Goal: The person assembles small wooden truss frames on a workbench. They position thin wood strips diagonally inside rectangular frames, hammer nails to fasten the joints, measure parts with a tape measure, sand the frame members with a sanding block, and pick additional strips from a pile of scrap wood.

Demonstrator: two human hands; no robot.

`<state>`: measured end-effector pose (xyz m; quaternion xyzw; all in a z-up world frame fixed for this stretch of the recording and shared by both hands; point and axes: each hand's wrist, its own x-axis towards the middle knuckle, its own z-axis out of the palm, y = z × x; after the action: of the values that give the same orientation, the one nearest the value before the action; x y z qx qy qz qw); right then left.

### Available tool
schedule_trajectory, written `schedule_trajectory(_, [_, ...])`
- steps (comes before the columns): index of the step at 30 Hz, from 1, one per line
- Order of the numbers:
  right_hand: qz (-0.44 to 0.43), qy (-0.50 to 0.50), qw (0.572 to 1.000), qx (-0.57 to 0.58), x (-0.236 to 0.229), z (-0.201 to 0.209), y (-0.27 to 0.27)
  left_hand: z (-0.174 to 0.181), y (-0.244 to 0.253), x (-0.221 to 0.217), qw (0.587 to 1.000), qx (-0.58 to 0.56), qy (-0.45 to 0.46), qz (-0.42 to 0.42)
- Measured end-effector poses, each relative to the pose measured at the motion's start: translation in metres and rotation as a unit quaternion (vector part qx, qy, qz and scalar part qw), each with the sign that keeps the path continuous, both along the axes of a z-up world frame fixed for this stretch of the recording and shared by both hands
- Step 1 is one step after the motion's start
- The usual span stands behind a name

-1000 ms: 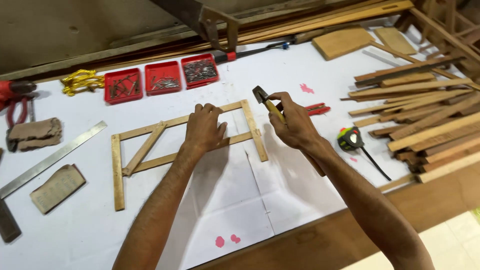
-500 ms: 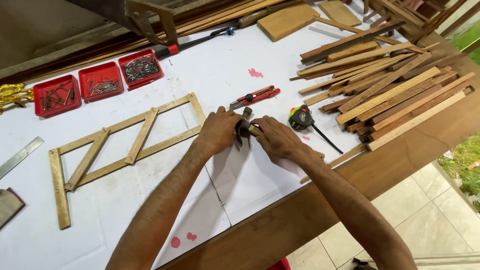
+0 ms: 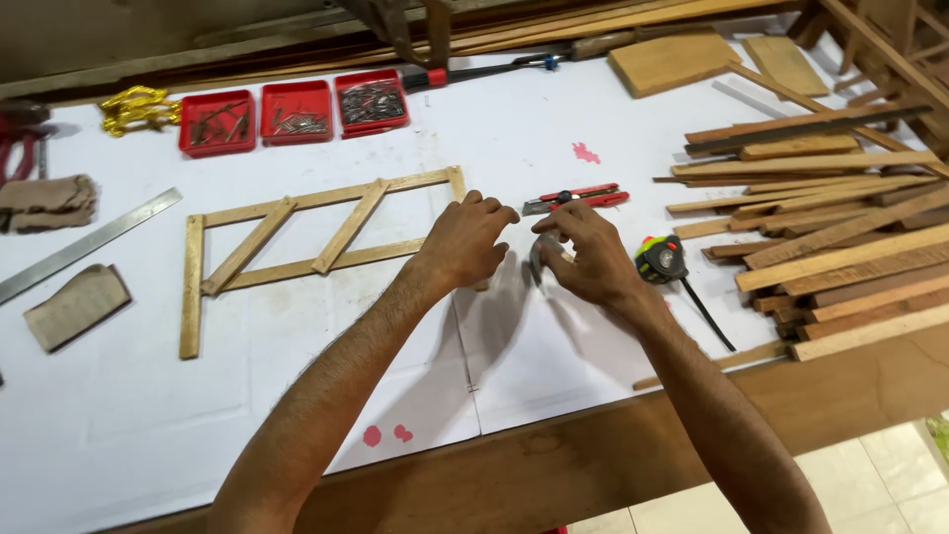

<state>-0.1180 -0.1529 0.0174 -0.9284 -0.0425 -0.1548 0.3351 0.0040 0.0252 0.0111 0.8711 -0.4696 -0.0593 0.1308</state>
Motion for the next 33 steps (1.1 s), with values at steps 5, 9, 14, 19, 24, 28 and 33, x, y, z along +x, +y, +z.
schedule_trajectory(5, [0.061,0.011,0.998,-0.018,0.036,0.009,0.044,0.019,0.061,0.007,0.998,-0.03,-0.017,0.055])
schedule_trajectory(9, [0.146,0.011,0.988,-0.044,0.064,0.009,0.082,0.022,0.119,0.018,0.991,-0.055,-0.07,0.097])
schedule_trajectory(14, [0.19,0.031,0.98,-0.05,0.094,0.012,0.142,0.032,0.199,0.028,0.983,-0.06,-0.069,0.159])
schedule_trajectory(19, [0.249,0.028,0.967,-0.039,0.126,0.011,0.205,0.022,0.276,0.045,0.973,-0.08,-0.078,0.201])
schedule_trajectory(24, [0.272,0.05,0.96,-0.047,0.15,0.007,0.267,0.015,0.337,0.052,0.956,-0.044,-0.074,0.279])
schedule_trajectory(28, [0.289,0.061,0.953,-0.069,0.172,-0.008,0.307,0.004,0.38,0.058,0.949,-0.019,-0.056,0.31])
schedule_trajectory(33, [0.334,0.044,0.94,-0.056,0.198,-0.02,0.354,-0.02,0.433,0.072,0.934,-0.015,-0.042,0.353])
